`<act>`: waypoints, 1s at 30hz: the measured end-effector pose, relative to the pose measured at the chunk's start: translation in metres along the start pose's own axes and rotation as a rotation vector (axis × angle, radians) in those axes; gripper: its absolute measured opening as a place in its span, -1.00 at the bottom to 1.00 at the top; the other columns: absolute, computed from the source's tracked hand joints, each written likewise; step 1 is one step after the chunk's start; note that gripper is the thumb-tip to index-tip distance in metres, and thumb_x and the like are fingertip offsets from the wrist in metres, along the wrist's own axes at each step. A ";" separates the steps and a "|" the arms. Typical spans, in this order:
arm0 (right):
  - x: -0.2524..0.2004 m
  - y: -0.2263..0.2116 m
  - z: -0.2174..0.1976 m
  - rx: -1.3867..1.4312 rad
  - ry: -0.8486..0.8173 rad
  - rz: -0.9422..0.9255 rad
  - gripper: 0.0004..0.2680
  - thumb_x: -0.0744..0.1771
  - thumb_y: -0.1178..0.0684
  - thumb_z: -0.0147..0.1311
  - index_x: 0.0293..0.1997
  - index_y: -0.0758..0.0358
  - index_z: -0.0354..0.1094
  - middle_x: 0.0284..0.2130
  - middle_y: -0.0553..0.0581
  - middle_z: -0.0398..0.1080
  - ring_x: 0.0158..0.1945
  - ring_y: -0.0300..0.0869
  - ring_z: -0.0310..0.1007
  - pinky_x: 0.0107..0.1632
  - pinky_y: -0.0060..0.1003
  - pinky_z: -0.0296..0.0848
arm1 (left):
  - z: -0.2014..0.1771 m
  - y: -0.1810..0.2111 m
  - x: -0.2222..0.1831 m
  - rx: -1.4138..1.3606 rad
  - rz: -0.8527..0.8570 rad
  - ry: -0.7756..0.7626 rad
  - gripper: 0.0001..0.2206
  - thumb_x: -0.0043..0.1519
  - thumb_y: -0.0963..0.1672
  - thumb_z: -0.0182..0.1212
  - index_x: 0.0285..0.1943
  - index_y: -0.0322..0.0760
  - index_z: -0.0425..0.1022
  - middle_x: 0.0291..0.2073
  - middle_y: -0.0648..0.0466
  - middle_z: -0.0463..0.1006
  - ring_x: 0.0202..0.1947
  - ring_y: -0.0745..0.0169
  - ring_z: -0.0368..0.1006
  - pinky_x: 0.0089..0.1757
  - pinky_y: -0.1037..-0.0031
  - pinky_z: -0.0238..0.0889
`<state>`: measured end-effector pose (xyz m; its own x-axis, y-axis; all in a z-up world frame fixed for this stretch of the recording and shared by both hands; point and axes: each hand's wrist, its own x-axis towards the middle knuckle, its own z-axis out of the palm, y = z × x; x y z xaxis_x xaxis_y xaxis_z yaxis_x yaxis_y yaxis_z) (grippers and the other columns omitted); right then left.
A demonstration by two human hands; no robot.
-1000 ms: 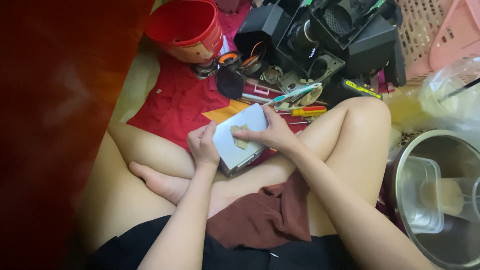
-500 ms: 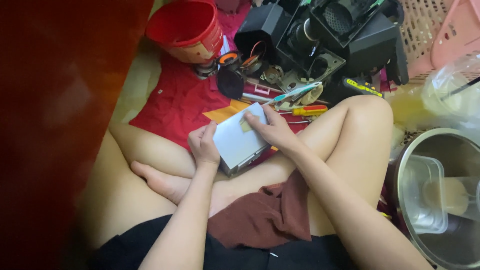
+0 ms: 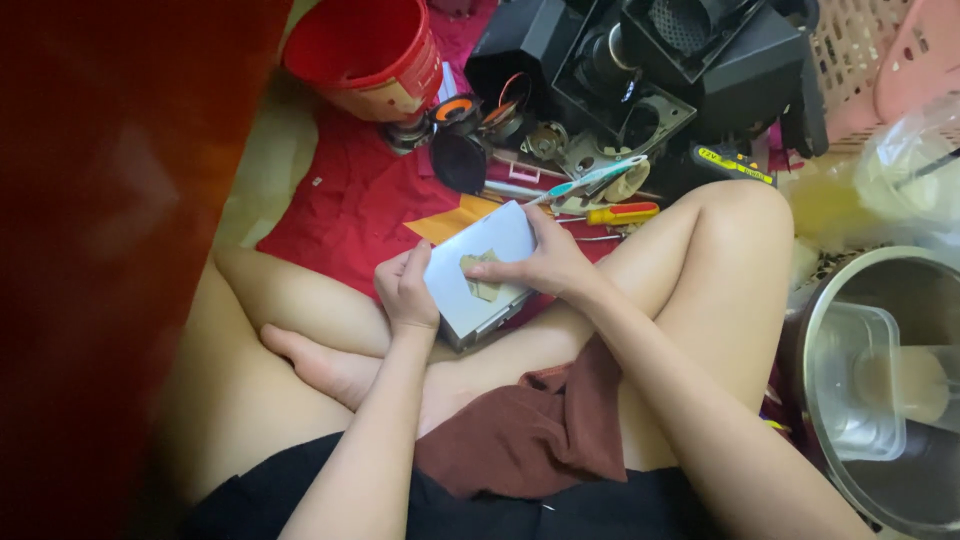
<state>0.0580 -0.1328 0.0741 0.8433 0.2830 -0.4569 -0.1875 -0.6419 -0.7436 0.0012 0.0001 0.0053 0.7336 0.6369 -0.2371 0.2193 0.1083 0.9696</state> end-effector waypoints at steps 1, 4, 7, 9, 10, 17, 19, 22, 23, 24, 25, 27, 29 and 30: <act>0.000 -0.001 0.000 0.001 0.002 -0.003 -0.32 -0.04 -0.19 0.34 0.09 0.26 0.13 -0.11 0.37 0.28 0.07 0.12 0.24 0.08 -0.08 0.23 | 0.000 0.001 0.000 0.000 0.004 0.000 -0.66 0.00 -0.06 0.06 -0.86 -0.12 0.19 -0.87 0.22 0.12 -0.69 0.38 0.07 -0.51 0.67 -0.02; 0.002 0.001 0.000 -0.003 -0.012 0.023 -0.30 -0.04 -0.18 0.35 0.10 0.27 0.11 -0.08 0.38 0.27 0.10 0.13 0.22 0.11 -0.06 0.21 | -0.001 0.000 0.000 0.009 -0.006 0.006 -0.65 -0.01 -0.06 0.07 -0.86 -0.13 0.17 -0.86 0.25 0.11 -0.69 0.37 0.06 -0.52 0.65 -0.02; 0.007 0.011 0.004 -0.016 0.015 0.012 -0.36 0.00 -0.29 0.27 0.07 0.18 0.15 -0.14 0.32 0.30 0.05 0.09 0.27 0.05 -0.08 0.26 | -0.002 -0.003 0.001 0.012 -0.002 -0.007 -0.66 -0.01 -0.05 0.07 -0.86 -0.12 0.19 -0.87 0.22 0.12 -0.68 0.37 0.07 -0.51 0.66 -0.01; 0.013 0.021 0.004 -0.030 0.072 0.009 -0.48 0.11 -0.34 0.15 0.04 0.12 0.20 -0.19 0.27 0.34 0.01 0.06 0.31 0.00 -0.09 0.31 | -0.001 -0.002 0.001 0.016 -0.002 -0.012 -0.66 0.00 -0.05 0.06 -0.86 -0.13 0.21 -0.88 0.15 0.11 -0.68 0.37 0.07 -0.51 0.65 0.00; 0.013 0.021 0.005 -0.032 0.077 0.000 -0.48 0.11 -0.34 0.15 0.04 0.12 0.20 -0.19 0.27 0.34 0.01 0.06 0.31 0.00 -0.09 0.31 | -0.001 -0.001 0.000 0.011 0.006 -0.011 -0.66 0.00 -0.05 0.06 -0.86 -0.13 0.21 -0.88 0.15 0.11 -0.68 0.37 0.07 -0.51 0.65 0.00; 0.026 0.034 0.008 -0.053 0.100 0.029 -0.64 0.22 -0.35 -0.10 -0.01 -0.07 0.24 -0.22 0.20 0.37 0.01 0.00 0.30 0.03 -0.10 0.28 | -0.001 -0.002 0.003 0.021 -0.013 -0.010 -0.67 0.00 -0.06 0.06 -0.85 -0.13 0.22 -0.86 0.24 0.14 -0.67 0.39 0.07 -0.51 0.65 -0.01; 0.026 0.035 0.010 -0.048 0.089 0.027 -0.65 0.25 -0.34 -0.17 0.01 -0.05 0.24 -0.21 0.25 0.36 0.03 0.05 0.28 0.06 -0.06 0.25 | -0.002 -0.008 0.004 0.031 -0.024 -0.009 -0.68 -0.01 -0.06 0.07 -0.84 -0.12 0.25 -0.85 0.25 0.15 -0.66 0.38 0.08 -0.50 0.65 -0.01; 0.028 0.037 0.009 -0.027 0.103 0.025 -0.69 0.28 -0.29 -0.25 -0.01 -0.06 0.25 -0.23 0.24 0.38 0.01 0.04 0.30 0.05 -0.06 0.26 | -0.001 -0.012 0.005 0.044 -0.013 -0.004 -0.68 -0.01 -0.04 0.07 -0.84 -0.11 0.24 -0.85 0.20 0.18 -0.64 0.38 0.11 -0.48 0.64 0.03; 0.028 0.037 0.009 -0.027 0.102 0.022 -0.69 0.28 -0.30 -0.25 -0.01 -0.06 0.25 -0.23 0.25 0.37 0.01 0.04 0.29 0.05 -0.06 0.26 | -0.001 -0.013 0.006 0.042 -0.017 -0.002 -0.69 -0.01 -0.04 0.07 -0.83 -0.12 0.25 -0.85 0.18 0.18 -0.64 0.38 0.12 -0.48 0.64 0.02; 0.027 0.036 0.009 -0.027 0.099 0.016 -0.69 0.28 -0.30 -0.24 -0.01 -0.07 0.26 -0.22 0.25 0.37 0.02 0.05 0.29 0.06 -0.06 0.25 | -0.002 -0.014 0.006 0.039 -0.021 0.003 -0.69 -0.01 -0.04 0.07 -0.83 -0.12 0.26 -0.85 0.17 0.18 -0.63 0.37 0.12 -0.47 0.65 0.02; 0.027 0.039 0.010 -0.026 0.100 0.015 -0.69 0.28 -0.30 -0.24 -0.01 -0.07 0.26 -0.22 0.25 0.37 0.02 0.05 0.29 0.06 -0.06 0.25 | -0.002 -0.016 0.005 0.040 -0.019 0.002 -0.69 -0.01 -0.04 0.07 -0.83 -0.12 0.26 -0.85 0.17 0.18 -0.63 0.37 0.12 -0.47 0.65 0.02; 0.029 0.040 0.011 -0.034 0.110 0.014 -0.69 0.27 -0.31 -0.23 -0.02 -0.09 0.26 -0.22 0.26 0.37 0.02 0.05 0.28 0.06 -0.05 0.24 | -0.002 -0.017 0.007 0.057 -0.024 0.002 -0.68 -0.01 -0.02 0.08 -0.81 -0.17 0.31 -0.84 0.08 0.19 -0.61 0.32 0.15 -0.44 0.60 0.07; 0.030 0.038 0.010 -0.023 0.119 0.002 -0.69 0.28 -0.29 -0.25 -0.04 -0.04 0.27 -0.22 0.29 0.36 0.03 0.08 0.27 0.07 -0.03 0.22 | -0.001 -0.012 0.006 0.055 -0.022 0.010 -0.68 -0.02 -0.03 0.08 -0.82 -0.15 0.29 -0.84 0.11 0.19 -0.62 0.32 0.14 -0.45 0.61 0.06; 0.029 0.040 0.011 -0.013 0.127 -0.001 -0.70 0.29 -0.26 -0.27 -0.07 0.02 0.29 -0.22 0.32 0.36 0.03 0.12 0.26 0.08 -0.01 0.21 | -0.001 -0.012 0.004 0.055 -0.027 0.014 -0.68 -0.03 -0.03 0.08 -0.83 -0.14 0.27 -0.84 0.14 0.19 -0.63 0.33 0.14 -0.46 0.62 0.05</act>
<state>0.0692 -0.1424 0.0262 0.9004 0.1918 -0.3904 -0.1808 -0.6514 -0.7368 0.0007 0.0023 -0.0069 0.7177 0.6453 -0.2618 0.2740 0.0841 0.9581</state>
